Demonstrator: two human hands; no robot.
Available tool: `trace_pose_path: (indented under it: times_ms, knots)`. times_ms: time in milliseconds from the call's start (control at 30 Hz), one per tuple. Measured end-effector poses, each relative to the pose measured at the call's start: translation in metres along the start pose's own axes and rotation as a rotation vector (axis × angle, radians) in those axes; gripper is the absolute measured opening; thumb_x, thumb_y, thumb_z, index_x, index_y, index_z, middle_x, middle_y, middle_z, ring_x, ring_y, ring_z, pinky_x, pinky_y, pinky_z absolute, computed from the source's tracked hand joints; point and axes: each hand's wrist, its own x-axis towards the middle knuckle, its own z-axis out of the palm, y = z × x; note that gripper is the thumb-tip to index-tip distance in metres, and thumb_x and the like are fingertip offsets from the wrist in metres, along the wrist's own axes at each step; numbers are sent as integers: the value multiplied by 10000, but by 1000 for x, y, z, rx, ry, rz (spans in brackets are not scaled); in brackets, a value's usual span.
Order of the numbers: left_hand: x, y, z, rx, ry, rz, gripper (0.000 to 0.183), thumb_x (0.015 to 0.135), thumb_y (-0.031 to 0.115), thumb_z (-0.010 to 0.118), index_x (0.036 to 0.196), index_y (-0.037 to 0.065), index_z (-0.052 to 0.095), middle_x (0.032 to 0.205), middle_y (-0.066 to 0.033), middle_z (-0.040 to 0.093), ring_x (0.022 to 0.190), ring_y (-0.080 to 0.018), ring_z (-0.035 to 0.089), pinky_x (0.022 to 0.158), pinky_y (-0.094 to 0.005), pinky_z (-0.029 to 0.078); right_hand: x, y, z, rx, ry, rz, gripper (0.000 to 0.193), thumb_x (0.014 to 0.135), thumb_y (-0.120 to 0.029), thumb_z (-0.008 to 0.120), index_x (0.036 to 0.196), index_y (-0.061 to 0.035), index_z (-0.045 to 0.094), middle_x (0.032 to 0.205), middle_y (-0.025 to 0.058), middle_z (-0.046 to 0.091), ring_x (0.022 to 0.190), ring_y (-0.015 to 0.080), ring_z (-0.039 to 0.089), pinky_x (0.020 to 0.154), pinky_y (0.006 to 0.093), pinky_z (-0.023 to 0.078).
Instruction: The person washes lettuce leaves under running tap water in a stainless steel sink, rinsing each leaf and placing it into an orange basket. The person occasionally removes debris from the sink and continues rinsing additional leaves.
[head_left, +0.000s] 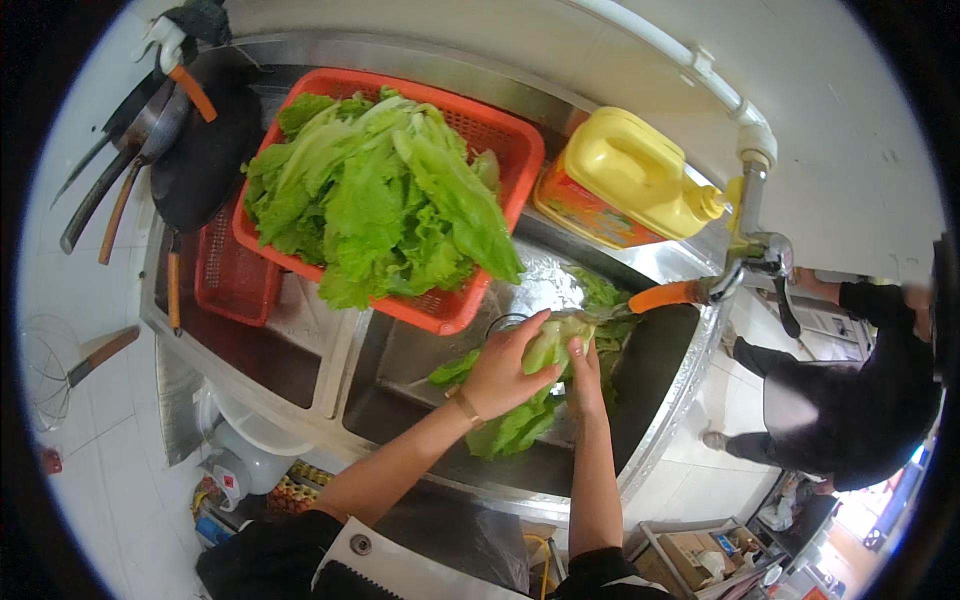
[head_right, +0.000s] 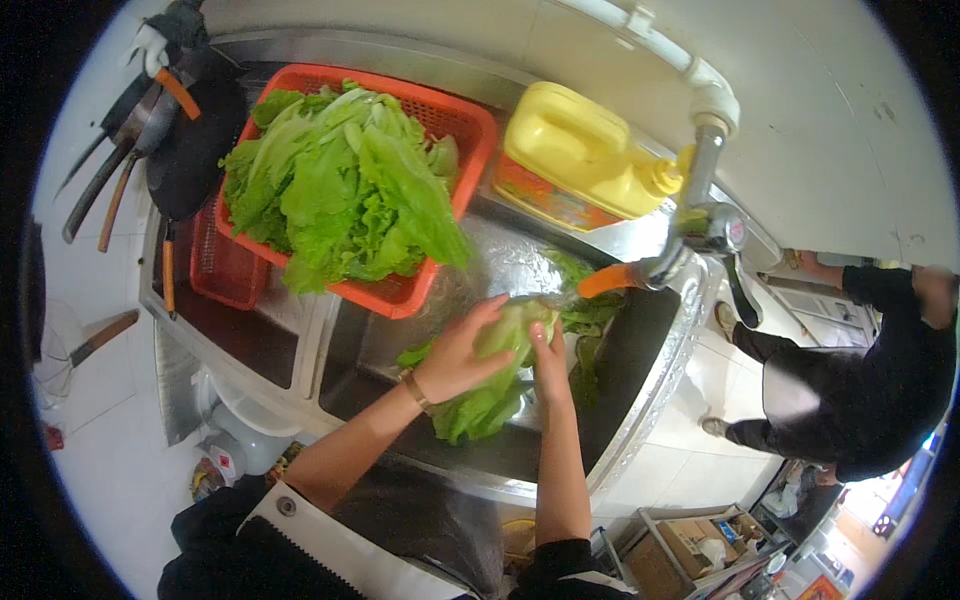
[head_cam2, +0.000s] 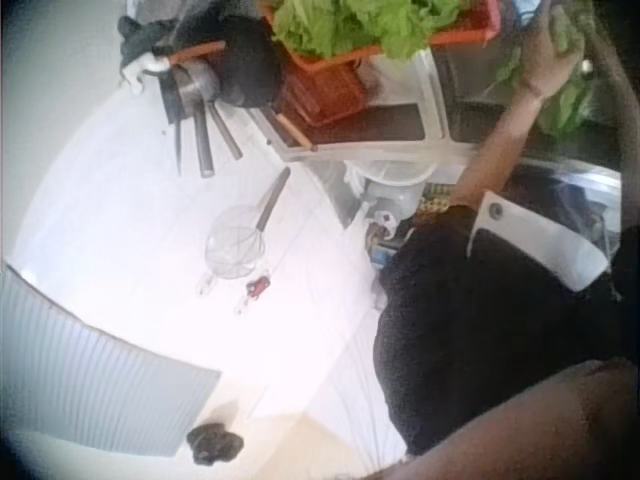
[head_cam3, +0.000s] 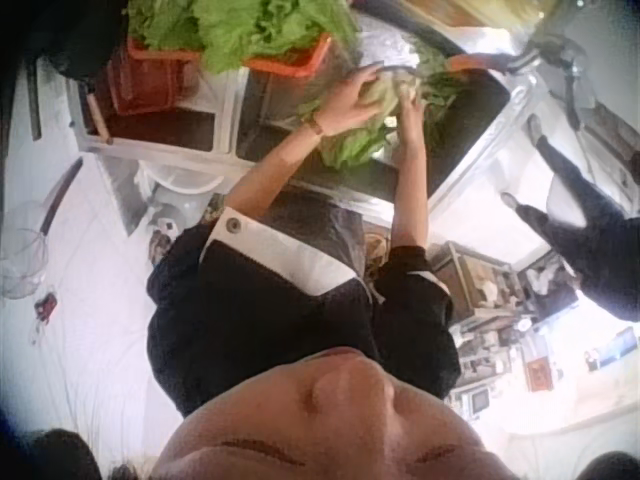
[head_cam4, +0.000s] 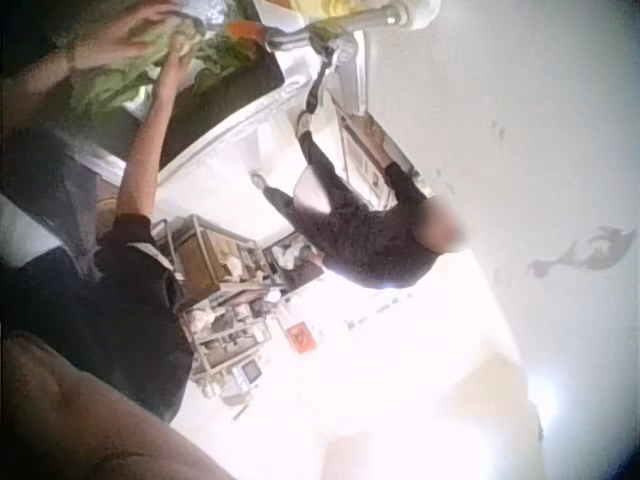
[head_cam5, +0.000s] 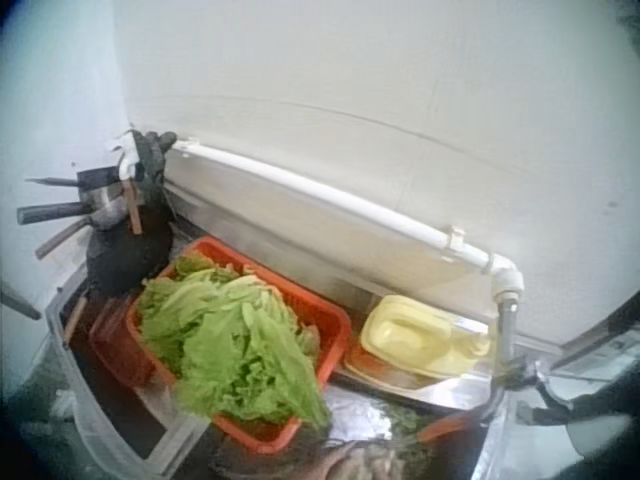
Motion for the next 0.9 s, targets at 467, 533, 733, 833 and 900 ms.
trace_pose_path:
  times_ms: [467,533,733,833,900]
  knots:
    - [38,-16,-6,-114,-234,-174,636,868,297,691,1371,7,431,1324,-150,526,1209,-233,515,1017,-334,408,52,27,-32,584,-109,171,545,885,-483,535,1224,-57,560,1104,110,631,966,231,619,844,354,506]
    - [43,-19,1,-93,-199,-159,610,834,182,702,1368,38,445,1256,-128,583,1129,-200,574,950,-319,455,52,25,-34,538,-87,238,552,890,-469,539,1257,-57,537,1120,112,622,979,224,615,850,350,505]
    - [43,-1,32,26,82,-95,483,776,77,708,1235,38,565,1071,-86,682,971,-173,652,871,-317,497,43,20,-46,330,-120,130,599,877,-354,599,1362,-46,430,1249,124,550,1094,235,573,884,358,498]
    - [41,12,28,-273,-65,-147,441,777,115,730,1186,29,588,1071,-78,682,959,-178,659,875,-326,499,36,18,-60,392,-112,44,644,802,-257,658,1354,-27,417,1254,135,547,1089,287,579,894,382,502]
    - [45,16,18,-122,27,-63,445,780,139,741,1183,27,589,1045,-83,687,954,-193,659,881,-328,501,33,17,-68,537,-168,63,638,766,-261,655,1319,-19,449,1203,142,577,1036,289,601,881,383,511]
